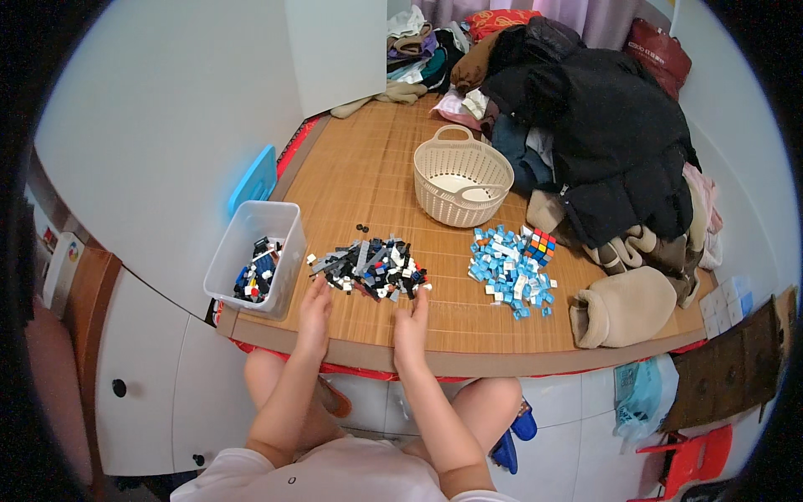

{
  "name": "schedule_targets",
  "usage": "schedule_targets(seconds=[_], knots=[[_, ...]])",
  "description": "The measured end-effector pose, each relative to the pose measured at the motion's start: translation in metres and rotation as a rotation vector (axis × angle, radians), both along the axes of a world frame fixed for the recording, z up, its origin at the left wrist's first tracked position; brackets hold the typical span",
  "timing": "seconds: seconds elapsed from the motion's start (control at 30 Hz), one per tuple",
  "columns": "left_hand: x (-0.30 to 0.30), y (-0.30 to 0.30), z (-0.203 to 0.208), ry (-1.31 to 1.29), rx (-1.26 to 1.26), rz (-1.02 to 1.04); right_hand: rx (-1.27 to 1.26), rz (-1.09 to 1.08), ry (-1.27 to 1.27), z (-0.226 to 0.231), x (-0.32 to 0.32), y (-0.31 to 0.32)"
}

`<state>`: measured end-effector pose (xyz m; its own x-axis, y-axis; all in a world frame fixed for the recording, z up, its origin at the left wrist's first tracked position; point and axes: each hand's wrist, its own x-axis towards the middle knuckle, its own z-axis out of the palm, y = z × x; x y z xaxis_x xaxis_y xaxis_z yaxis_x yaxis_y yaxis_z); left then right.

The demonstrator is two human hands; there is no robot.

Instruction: The person sits on a mat and assembles small plastic building blocks by hand. They pick up individual pieces from a pile on the mat and connect them to a growing structure held in their hands.

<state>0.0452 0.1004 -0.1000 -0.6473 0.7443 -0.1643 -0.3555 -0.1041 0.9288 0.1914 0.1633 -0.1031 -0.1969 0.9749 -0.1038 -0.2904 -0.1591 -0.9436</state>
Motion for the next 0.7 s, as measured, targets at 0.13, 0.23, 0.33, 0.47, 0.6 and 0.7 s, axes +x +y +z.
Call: schedule_targets(seconds=[0.13,0.23,0.33,0.47,0.6,0.7], knots=[[0.002,0.004,-0.009,0.015,0.015,-0.022,0.021,0.017,0.002,-0.011,-0.013,-0.001],[0.010,0.005,-0.005,-0.006,-0.012,-0.049,-0.055,0.069,0.037,0.001,-0.021,-0.007],[0.017,0.008,-0.008,-0.029,-0.008,-0.091,-0.075,0.112,0.108,0.009,-0.027,-0.012],[0.030,0.009,-0.004,-0.035,0.016,-0.153,-0.132,0.143,0.077,0.012,-0.032,-0.020],[0.040,0.010,-0.002,-0.127,0.093,-0.250,-0.126,0.153,0.032,0.010,-0.033,-0.028],[0.044,0.004,0.007,-0.167,0.055,-0.261,-0.130,0.171,0.041,0.001,-0.034,-0.035]])
